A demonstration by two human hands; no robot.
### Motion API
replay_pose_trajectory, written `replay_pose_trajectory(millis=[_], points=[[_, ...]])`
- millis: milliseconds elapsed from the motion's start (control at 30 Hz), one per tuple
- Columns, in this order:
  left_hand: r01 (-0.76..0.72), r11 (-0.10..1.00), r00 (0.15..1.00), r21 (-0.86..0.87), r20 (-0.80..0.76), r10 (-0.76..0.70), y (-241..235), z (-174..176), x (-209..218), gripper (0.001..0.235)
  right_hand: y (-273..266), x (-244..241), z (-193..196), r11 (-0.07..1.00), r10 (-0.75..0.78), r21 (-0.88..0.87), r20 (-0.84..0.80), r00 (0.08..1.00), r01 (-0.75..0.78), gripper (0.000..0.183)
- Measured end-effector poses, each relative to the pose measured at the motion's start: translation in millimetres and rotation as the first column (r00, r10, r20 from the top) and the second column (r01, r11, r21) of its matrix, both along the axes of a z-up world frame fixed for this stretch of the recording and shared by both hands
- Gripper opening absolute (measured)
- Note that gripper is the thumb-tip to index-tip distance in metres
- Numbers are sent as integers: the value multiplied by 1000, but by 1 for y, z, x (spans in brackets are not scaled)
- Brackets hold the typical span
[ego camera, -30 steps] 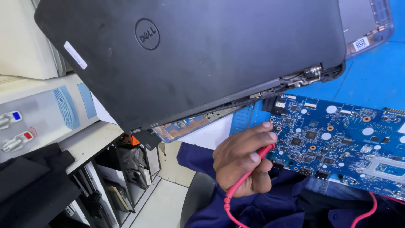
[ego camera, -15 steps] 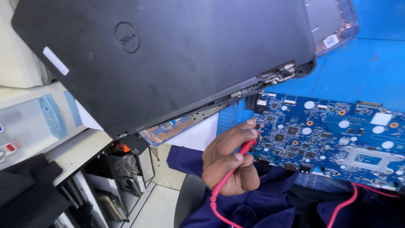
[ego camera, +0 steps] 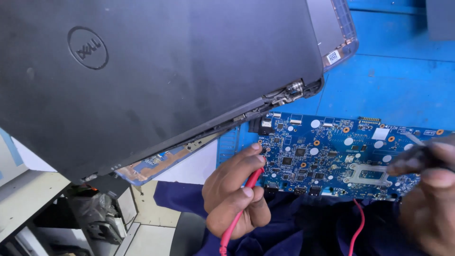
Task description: The person uses a multimeter to test a laptop motherboard. They hold the red and black probes and touch various points on the circuit board, including near the CPU socket and other components, while the laptop casing sits nearby.
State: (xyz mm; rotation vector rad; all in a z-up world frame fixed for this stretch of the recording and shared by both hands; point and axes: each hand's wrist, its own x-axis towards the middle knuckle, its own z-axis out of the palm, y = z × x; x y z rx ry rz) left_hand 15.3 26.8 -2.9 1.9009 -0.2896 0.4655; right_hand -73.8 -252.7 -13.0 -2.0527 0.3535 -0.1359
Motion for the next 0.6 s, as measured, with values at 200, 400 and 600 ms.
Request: replay_pose_trajectory(millis=[200,400,600], points=[[79,997,983,24,-170,-74,10,12,-8,30,76,71,43,976,-208,11,-216,954,215,23],[-45,996,979,71,-195,58,0,1,-8,23,79,91,58,991,-45,-133,-328,944,1,26],[-98,980,979,175,-162,127,-3,-7,-16,24,116,88,57,953,-259,-227,-268,928,200,23]])
